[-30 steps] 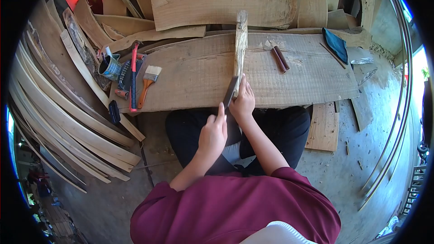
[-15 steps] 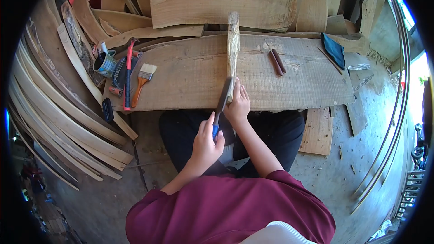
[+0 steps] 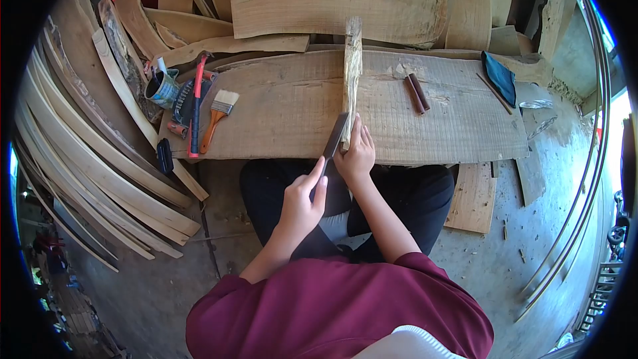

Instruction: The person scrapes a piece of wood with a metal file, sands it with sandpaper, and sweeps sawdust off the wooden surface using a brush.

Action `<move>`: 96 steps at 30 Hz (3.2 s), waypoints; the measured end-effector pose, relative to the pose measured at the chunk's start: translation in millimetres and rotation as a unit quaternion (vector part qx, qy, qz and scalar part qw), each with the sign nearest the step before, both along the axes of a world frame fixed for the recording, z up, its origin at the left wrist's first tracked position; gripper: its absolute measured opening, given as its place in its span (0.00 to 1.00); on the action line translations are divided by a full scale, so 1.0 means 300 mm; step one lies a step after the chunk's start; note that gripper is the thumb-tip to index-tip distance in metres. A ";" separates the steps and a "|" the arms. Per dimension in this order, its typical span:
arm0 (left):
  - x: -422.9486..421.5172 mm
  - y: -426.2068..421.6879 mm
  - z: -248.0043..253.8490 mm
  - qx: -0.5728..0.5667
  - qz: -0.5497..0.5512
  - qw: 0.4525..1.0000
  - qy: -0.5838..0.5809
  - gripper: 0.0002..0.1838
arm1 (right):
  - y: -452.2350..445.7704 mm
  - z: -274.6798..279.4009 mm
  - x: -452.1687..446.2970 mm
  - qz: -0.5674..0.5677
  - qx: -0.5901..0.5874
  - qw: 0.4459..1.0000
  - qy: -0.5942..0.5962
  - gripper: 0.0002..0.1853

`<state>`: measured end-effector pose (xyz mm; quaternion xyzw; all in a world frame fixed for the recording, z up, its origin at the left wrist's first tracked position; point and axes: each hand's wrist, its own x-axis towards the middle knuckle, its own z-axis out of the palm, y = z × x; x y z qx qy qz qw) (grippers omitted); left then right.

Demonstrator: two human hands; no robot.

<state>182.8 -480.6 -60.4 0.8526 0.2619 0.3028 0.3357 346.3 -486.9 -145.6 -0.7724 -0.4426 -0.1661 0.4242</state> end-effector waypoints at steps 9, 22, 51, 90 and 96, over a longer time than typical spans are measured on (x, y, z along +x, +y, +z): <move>0.145 0.065 -0.041 0.065 0.030 0.997 -0.035 0.21 | 0.007 -0.007 0.002 -0.001 -0.004 1.000 0.017 0.39; 0.127 0.056 -0.041 0.072 0.032 0.997 -0.003 0.22 | 0.007 0.010 -0.005 -0.011 0.023 1.000 -0.002 0.38; 0.013 -0.002 0.055 0.067 0.036 0.993 0.092 0.21 | 0.003 -0.002 0.003 0.004 0.007 1.000 0.000 0.41; 0.002 0.005 0.044 0.083 0.027 0.991 0.103 0.22 | 0.005 0.009 0.004 0.008 0.000 1.000 -0.021 0.40; 0.080 0.055 0.012 0.113 0.031 0.989 0.086 0.23 | 0.011 0.008 0.006 0.016 0.004 0.999 -0.030 0.40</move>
